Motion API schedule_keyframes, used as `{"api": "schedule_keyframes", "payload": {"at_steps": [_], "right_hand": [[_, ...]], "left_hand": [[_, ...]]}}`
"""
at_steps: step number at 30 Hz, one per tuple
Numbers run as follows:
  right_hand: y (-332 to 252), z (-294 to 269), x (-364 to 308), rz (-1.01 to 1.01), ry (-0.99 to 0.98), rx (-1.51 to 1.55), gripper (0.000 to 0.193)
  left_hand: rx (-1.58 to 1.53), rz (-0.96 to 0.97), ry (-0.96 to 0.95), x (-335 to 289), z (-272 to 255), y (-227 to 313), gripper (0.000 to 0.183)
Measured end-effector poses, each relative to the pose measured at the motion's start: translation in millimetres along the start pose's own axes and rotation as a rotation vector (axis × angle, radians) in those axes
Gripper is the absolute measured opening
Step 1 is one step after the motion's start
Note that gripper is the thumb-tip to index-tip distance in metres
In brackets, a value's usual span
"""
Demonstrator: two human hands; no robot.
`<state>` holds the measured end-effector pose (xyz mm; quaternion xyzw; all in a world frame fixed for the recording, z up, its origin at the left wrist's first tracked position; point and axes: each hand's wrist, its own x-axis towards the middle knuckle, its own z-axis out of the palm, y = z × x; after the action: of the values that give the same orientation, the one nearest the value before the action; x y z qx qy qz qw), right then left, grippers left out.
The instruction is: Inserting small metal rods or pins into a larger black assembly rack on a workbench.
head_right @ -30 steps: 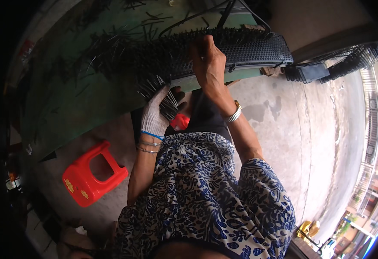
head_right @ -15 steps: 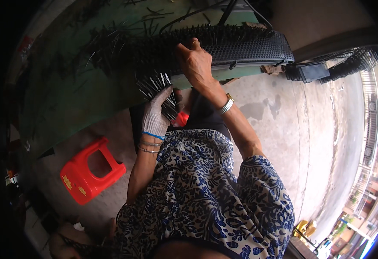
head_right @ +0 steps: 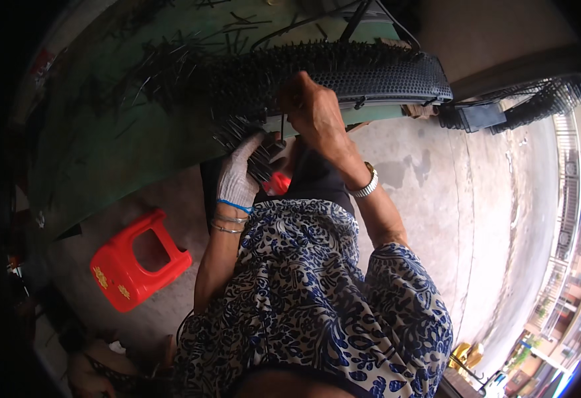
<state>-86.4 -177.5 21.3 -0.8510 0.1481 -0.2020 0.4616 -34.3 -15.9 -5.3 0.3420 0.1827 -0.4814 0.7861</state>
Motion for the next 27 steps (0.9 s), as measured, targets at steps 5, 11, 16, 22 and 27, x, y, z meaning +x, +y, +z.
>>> {"api": "schedule_keyframes", "payload": {"at_steps": [5,11,16,22,27], "right_hand": [[-3,14,12,-0.006,0.172,-0.024,0.008],[-2,9,16,-0.131,0.435,0.056,0.007],[19,16,30,-0.242,0.487,-0.054,0.007],[29,25,32,-0.242,0.25,-0.319,0.009],[19,19,36,-0.209,0.234,-0.44,0.006]], "left_hand": [[0.038,-0.016,-0.058,7,2,7,0.013],[-0.071,0.078,0.061,16,1,12,0.012],[-0.003,0.006,0.062,10,1,0,0.012],[0.128,0.05,0.008,8,-9,-7,0.012],[0.141,0.031,0.002,4,-8,-5,0.012]]}}
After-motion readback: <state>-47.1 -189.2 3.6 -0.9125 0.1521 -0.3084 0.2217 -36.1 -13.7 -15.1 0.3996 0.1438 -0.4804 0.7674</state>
